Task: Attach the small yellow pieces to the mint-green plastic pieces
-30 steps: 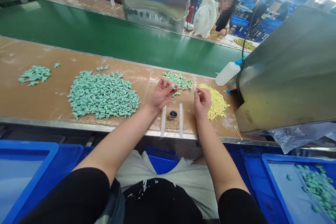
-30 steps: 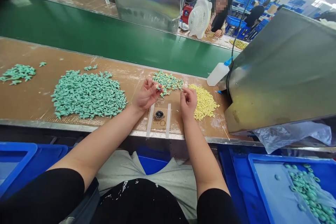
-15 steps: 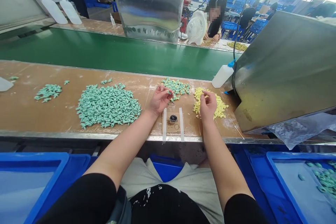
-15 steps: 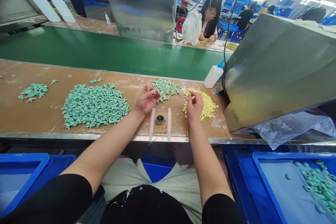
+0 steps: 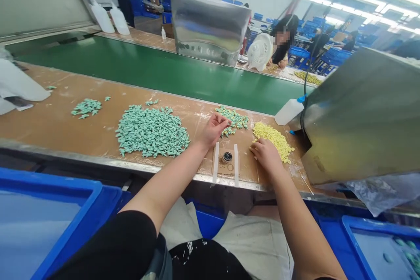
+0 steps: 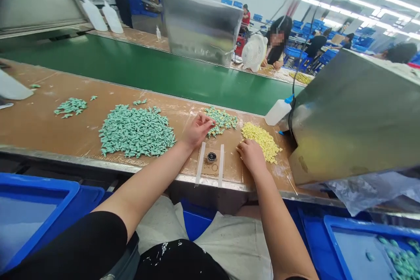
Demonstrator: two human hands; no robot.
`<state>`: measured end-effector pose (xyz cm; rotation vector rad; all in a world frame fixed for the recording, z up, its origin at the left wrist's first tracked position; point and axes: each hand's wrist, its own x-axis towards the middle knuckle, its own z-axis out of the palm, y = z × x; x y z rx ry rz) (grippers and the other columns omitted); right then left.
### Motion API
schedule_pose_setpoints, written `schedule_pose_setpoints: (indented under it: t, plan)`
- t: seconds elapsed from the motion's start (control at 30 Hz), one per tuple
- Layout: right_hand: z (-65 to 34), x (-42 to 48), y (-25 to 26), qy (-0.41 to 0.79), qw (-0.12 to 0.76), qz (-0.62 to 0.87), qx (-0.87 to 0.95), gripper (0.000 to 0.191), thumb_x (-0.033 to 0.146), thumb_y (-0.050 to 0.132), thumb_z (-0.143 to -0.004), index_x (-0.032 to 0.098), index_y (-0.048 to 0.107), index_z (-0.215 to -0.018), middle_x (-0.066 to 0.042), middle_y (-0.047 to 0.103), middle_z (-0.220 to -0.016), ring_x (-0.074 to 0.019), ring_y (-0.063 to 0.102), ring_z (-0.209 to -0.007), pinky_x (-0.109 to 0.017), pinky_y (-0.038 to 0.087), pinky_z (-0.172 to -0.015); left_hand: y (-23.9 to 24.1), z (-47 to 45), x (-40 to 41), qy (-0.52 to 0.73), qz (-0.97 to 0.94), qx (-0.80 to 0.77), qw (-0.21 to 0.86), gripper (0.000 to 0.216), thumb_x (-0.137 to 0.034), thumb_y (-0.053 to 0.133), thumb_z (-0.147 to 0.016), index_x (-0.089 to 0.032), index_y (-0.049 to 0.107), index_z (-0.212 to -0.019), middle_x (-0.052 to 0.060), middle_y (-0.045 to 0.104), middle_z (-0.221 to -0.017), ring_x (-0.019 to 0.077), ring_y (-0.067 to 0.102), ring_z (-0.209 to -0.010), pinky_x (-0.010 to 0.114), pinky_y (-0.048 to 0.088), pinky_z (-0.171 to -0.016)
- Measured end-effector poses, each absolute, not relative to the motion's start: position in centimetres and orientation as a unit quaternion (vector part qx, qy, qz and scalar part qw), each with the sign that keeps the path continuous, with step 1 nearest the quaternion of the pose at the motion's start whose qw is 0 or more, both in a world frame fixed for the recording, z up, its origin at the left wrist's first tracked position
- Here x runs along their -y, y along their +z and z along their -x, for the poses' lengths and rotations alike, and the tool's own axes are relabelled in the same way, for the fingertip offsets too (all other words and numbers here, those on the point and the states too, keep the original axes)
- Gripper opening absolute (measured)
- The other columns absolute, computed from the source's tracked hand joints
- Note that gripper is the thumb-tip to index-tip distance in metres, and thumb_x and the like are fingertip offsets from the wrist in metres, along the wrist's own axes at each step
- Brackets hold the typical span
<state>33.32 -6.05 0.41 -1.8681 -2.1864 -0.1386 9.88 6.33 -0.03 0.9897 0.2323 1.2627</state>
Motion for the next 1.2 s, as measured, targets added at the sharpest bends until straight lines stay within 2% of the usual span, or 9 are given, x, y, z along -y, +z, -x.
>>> schedule_pose_setpoints:
  t: [0.07,0.17,0.3,0.43,0.7,0.8,0.87,1.03,1.2]
  plan:
    - [-32.8,4.9,0.2,-0.034,0.193,0.628,0.753,0.025,0.032,0.056,-0.101,0.021,0.074,-0.088,-0.012,0.072,-0.095,-0.0280,0.064,-0.091,-0.041,0.050,-0.082,-0.2,-10.2,-6.5,0.562,-0.486,-0.117,0.659,0.056,-0.047,0.088,-0.077,-0.021,0.038,-0.078,-0.004,0.064,-0.079,0.0135,0.066,-0.087,0.032,0.050,-0.090]
    - [-31.2,3.1,-0.5,0.026,0.357,0.631,0.688,0.030,0.046,0.057,-0.100,0.021,0.074,-0.094,-0.009,0.075,-0.089,-0.0240,0.067,-0.080,-0.038,0.054,-0.074,-0.6,-10.7,-6.6,0.560,-0.562,-0.158,0.588,0.051,-0.051,0.079,-0.084,-0.022,0.038,-0.077,-0.004,0.058,-0.076,0.0119,0.059,-0.077,0.030,0.047,-0.083]
    - [-29.4,2.4,-1.7,0.081,0.486,0.636,0.594,0.038,0.056,0.065,-0.093,0.019,0.076,-0.095,-0.008,0.078,-0.087,-0.0196,0.068,-0.066,-0.033,0.055,-0.060,-0.9,-10.8,-6.5,0.520,-0.711,-0.227,0.417,0.028,-0.035,0.064,-0.095,-0.021,0.049,-0.077,-0.002,0.057,-0.078,0.0142,0.054,-0.079,0.029,0.042,-0.080]
    - [-28.9,3.4,-1.9,0.029,0.490,0.598,0.634,0.029,0.048,0.066,-0.094,0.021,0.075,-0.095,-0.008,0.077,-0.090,-0.0184,0.068,-0.069,-0.032,0.057,-0.062,-0.6,-10.7,-6.3,0.428,-0.816,-0.265,0.285,0.016,-0.021,0.058,-0.096,-0.020,0.055,-0.080,0.001,0.064,-0.084,0.0177,0.059,-0.087,0.032,0.041,-0.085]
    - [-28.7,3.7,-1.3,0.003,0.504,0.538,0.676,0.021,0.039,0.058,-0.101,0.022,0.070,-0.101,-0.007,0.073,-0.094,-0.0208,0.069,-0.085,-0.034,0.056,-0.071,-0.2,-10.7,-5.7,0.292,-0.855,-0.392,0.174,0.007,-0.025,0.068,-0.095,-0.022,0.071,-0.100,0.006,0.076,-0.104,0.0263,0.061,-0.111,0.043,0.037,-0.101]
    - [-28.9,3.6,-1.7,0.041,0.515,0.549,0.656,0.023,0.043,0.064,-0.099,0.022,0.073,-0.105,-0.008,0.075,-0.098,-0.0216,0.069,-0.087,-0.037,0.057,-0.075,0.2,-10.6,-5.4,0.339,-0.847,-0.369,0.179,0.018,-0.038,0.065,-0.099,-0.023,0.072,-0.106,0.005,0.075,-0.121,0.0257,0.059,-0.119,0.041,0.037,-0.104]
    - [-29.0,3.6,-2.0,0.088,0.544,0.561,0.617,0.028,0.046,0.069,-0.096,0.022,0.074,-0.108,-0.006,0.075,-0.093,-0.0196,0.068,-0.077,-0.035,0.056,-0.070,0.5,-10.8,-5.3,0.359,-0.850,-0.327,0.204,0.026,-0.044,0.060,-0.102,-0.022,0.072,-0.105,0.004,0.074,-0.121,0.0225,0.060,-0.117,0.037,0.039,-0.104]
    - [-28.6,3.6,-2.0,0.188,0.614,0.537,0.547,0.035,0.050,0.080,-0.087,0.021,0.077,-0.105,0.001,0.068,-0.068,-0.0147,0.060,-0.057,-0.030,0.051,-0.058,0.4,-11.4,-5.0,0.320,-0.885,-0.234,0.245,0.036,-0.043,0.042,-0.110,-0.022,0.071,-0.106,0.003,0.075,-0.115,0.0185,0.061,-0.110,0.034,0.040,-0.102]
    - [-28.0,3.3,-1.2,0.213,0.627,0.513,0.546,0.033,0.051,0.081,-0.086,0.021,0.079,-0.101,0.000,0.068,-0.073,-0.0125,0.057,-0.057,-0.029,0.048,-0.054,-0.4,-11.9,-4.6,0.293,-0.893,-0.229,0.253,0.040,-0.045,0.033,-0.111,-0.024,0.067,-0.111,0.005,0.073,-0.114,0.0211,0.060,-0.108,0.037,0.040,-0.100]
